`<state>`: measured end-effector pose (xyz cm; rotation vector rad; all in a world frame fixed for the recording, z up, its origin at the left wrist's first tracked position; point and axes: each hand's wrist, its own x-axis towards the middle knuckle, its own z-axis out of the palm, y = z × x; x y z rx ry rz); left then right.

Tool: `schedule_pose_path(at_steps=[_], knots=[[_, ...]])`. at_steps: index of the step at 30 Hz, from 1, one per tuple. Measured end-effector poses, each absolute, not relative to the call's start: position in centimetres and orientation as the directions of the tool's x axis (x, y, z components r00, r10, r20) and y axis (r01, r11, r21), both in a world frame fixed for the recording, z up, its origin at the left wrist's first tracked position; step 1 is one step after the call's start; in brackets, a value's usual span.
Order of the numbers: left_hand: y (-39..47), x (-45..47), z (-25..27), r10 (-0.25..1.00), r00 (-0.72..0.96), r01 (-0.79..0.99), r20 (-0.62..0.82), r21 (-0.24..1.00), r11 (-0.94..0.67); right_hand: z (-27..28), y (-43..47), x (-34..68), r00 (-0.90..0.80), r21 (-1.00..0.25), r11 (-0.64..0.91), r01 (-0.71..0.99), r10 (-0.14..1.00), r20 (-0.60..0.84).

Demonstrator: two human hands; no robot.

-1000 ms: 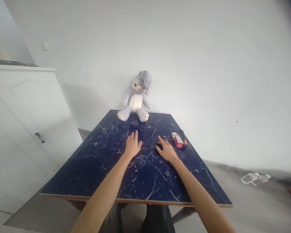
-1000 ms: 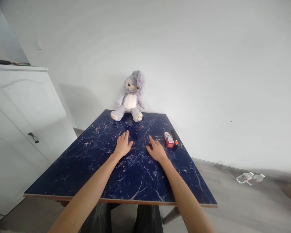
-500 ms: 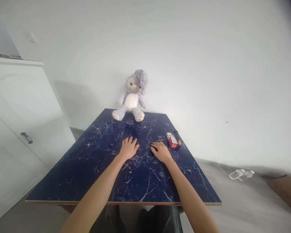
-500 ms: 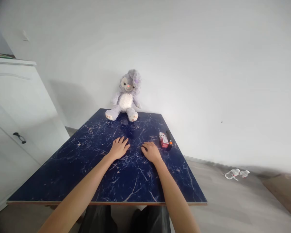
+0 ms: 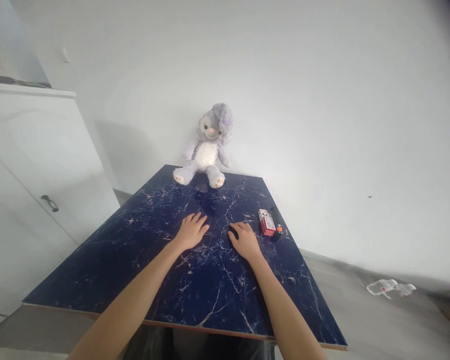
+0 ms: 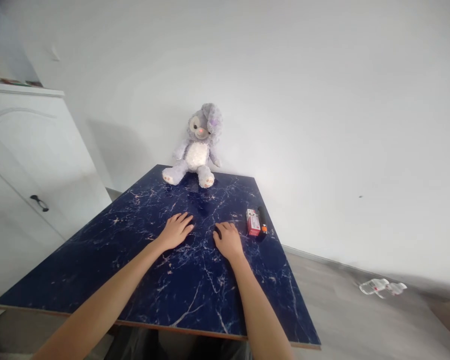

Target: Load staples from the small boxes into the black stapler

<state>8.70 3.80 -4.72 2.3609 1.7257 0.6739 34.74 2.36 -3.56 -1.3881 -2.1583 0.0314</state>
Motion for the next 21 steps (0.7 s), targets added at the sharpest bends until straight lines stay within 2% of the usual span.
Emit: schedule_pose_path(at_steps=[2,6,10,12,15,17,19,21], knots=[[4.1,8.6,-4.5,0.939,0.204,0.852,0.278,0.423,-0.31,-3.7,2.4,34.9,-0.304,-0.326,0.472,0.819,0.839,0.451],[4.1,8.5,-3.8,0.935,0.053,0.737,0.352,0.618,-0.274,-3.8,2.4,35.0,-0.3,-0.367,0.491,0.79,0.831,0.468],[3.3,8.3,-2.7,0.828,-0.255,0.638,0.5,0.731,-0.244,-3.4,2.3,34.9,-0.169,-0.446,0.484,0.753,0.797,0.581],[2.9,8.3,-2.3,0.776,-0.335,0.63,0.534,0.74,-0.237,-3.1,2.3,35.3,-0.079,-0.446,0.48,0.756,0.742,0.665],[2.4,8.1,-2.2,0.738,-0.324,0.691,0.592,0.681,-0.243,-2.4,2.5,36.9,0.094,-0.431,0.408,0.805,0.629,0.772],[2.2,7.6,-2.3,0.759,-0.212,0.776,0.615,0.578,-0.251,-2.1,2.7,38.6,0.292,-0.501,0.266,0.824,0.558,0.777],[2.0,6.3,-2.4,0.8,-0.029,0.855,0.6,0.43,-0.291,-2.0,3.1,40.5,0.479,-0.611,0.109,0.784,0.519,0.708],[2.1,4.3,-2.4,0.816,0.133,0.892,0.562,0.292,-0.346,-2.3,3.8,42.3,0.627,-0.726,-0.025,0.687,0.525,0.575]])
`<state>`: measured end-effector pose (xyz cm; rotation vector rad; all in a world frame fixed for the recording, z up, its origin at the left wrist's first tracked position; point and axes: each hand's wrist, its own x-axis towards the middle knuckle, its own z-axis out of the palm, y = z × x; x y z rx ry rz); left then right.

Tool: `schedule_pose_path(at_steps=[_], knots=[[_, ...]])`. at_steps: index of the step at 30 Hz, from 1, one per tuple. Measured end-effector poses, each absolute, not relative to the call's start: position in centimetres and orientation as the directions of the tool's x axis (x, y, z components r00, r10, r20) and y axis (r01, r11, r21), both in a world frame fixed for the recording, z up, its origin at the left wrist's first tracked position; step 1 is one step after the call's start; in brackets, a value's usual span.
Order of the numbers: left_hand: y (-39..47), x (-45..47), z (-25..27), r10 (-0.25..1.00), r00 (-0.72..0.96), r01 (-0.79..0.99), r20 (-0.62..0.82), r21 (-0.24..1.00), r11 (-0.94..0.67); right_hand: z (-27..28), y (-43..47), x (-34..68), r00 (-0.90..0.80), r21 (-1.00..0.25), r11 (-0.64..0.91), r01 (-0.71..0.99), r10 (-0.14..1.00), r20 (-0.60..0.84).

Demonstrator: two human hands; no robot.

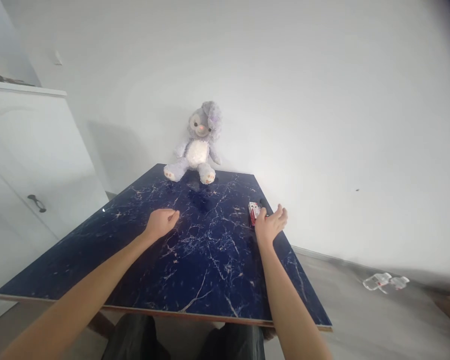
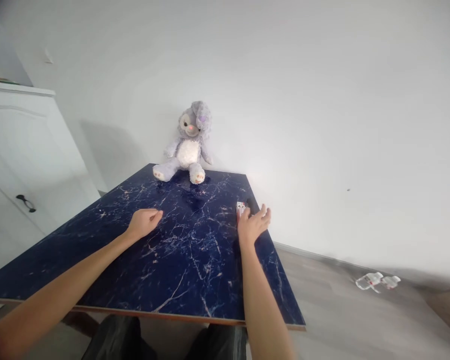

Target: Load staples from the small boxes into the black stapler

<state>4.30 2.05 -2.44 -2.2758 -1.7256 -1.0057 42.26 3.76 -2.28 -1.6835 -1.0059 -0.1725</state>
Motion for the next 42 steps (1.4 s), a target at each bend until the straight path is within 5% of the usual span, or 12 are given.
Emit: schedule_pose_path(at_steps=[5,14,25,31,42], knots=[[2.9,-0.9,-2.2,0.792,0.083,0.938,0.605,0.221,-0.268,-3.1,5.3,44.7,0.619,-0.822,-0.21,0.529,0.758,0.205],[3.1,-1.6,-2.2,0.823,0.141,0.898,0.55,0.278,-0.34,-3.0,4.9,43.2,0.473,-0.676,-0.182,0.714,0.837,0.275],[4.1,-1.4,-2.1,0.843,-0.029,0.883,0.538,0.41,-0.231,-3.2,3.8,30.1,0.416,-0.792,-0.058,0.608,0.873,0.256],[4.4,-2.7,-1.8,0.862,-0.326,0.697,0.387,0.715,-0.057,-3.2,4.5,20.4,0.308,-0.849,0.06,0.525,0.916,0.255],[5.1,-4.0,-3.0,0.836,-0.391,0.671,0.385,0.741,-0.027,-3.2,7.2,9.7,0.122,-0.843,0.25,0.476,0.931,0.345]])
